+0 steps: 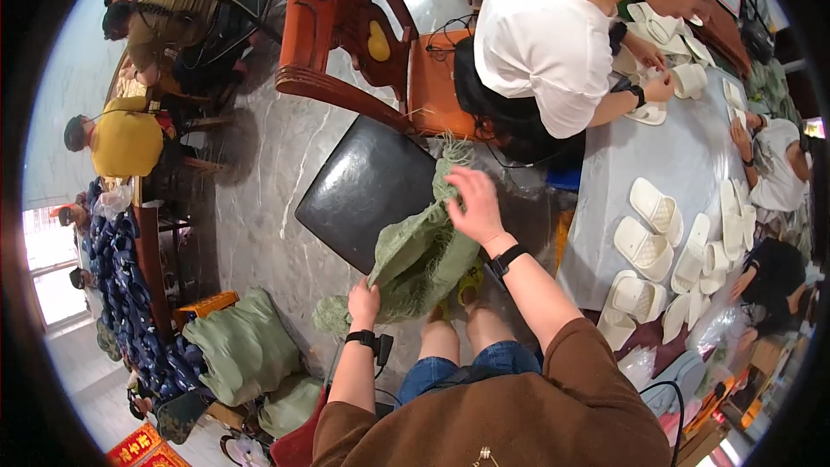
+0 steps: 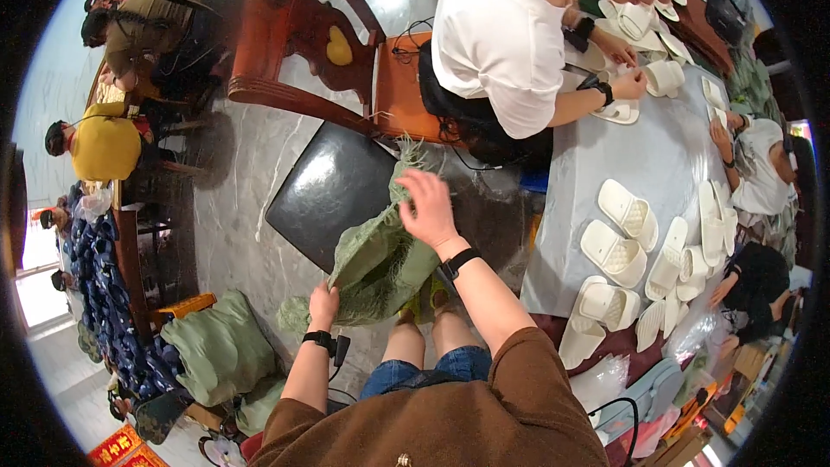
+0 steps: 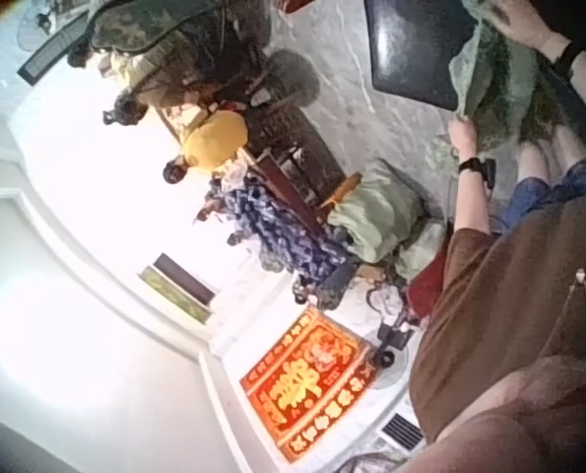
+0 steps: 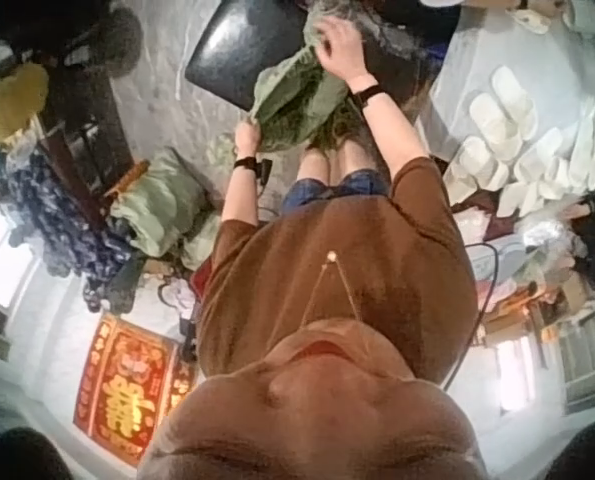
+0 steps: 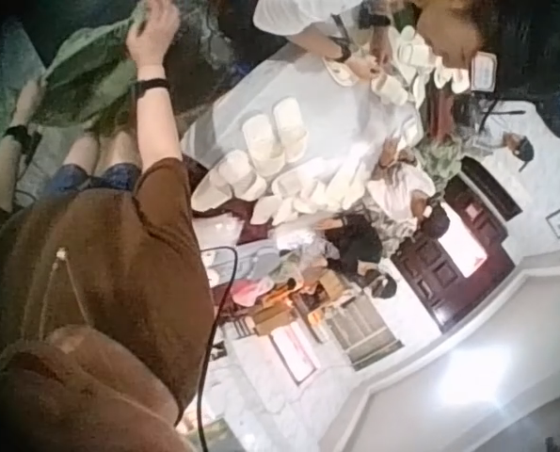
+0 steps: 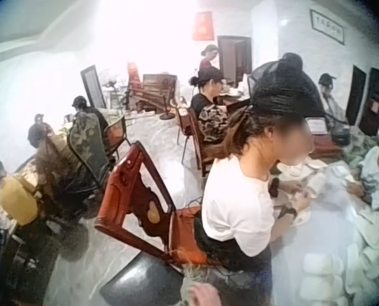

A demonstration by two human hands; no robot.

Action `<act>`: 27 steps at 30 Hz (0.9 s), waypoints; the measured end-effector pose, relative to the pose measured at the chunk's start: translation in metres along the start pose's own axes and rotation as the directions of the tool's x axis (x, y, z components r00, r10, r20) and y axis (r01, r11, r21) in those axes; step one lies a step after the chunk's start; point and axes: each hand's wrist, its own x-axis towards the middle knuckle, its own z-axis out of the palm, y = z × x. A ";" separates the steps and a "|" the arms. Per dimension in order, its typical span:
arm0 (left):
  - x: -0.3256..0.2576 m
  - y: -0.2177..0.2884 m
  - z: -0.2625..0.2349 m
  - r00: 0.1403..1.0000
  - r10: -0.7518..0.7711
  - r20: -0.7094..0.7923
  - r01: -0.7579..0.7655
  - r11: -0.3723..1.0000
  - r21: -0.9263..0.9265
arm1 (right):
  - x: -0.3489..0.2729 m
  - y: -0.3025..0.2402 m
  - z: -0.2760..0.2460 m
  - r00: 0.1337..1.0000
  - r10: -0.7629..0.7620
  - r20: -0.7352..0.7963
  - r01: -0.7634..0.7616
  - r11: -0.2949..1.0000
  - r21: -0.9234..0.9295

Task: The recorder gathers white slippers and sandals from bins and bags, then organizes them on a table for inspection and final packaging into plastic bags.

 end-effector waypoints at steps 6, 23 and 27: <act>0.003 0.015 -0.003 0.990 0.118 0.073 -0.122 0.991 0.054 | -0.016 0.032 0.023 0.962 0.214 0.167 -0.212 0.977 -0.029; -0.003 -0.056 -0.044 0.809 0.526 0.263 -0.563 0.822 0.089 | -0.358 -0.067 -0.114 0.514 0.778 -0.360 -0.793 0.591 0.144; -0.013 -0.048 -0.044 0.816 0.451 0.362 -0.506 0.860 0.071 | -0.458 -0.128 -0.167 0.240 0.577 -0.781 -0.867 0.490 0.096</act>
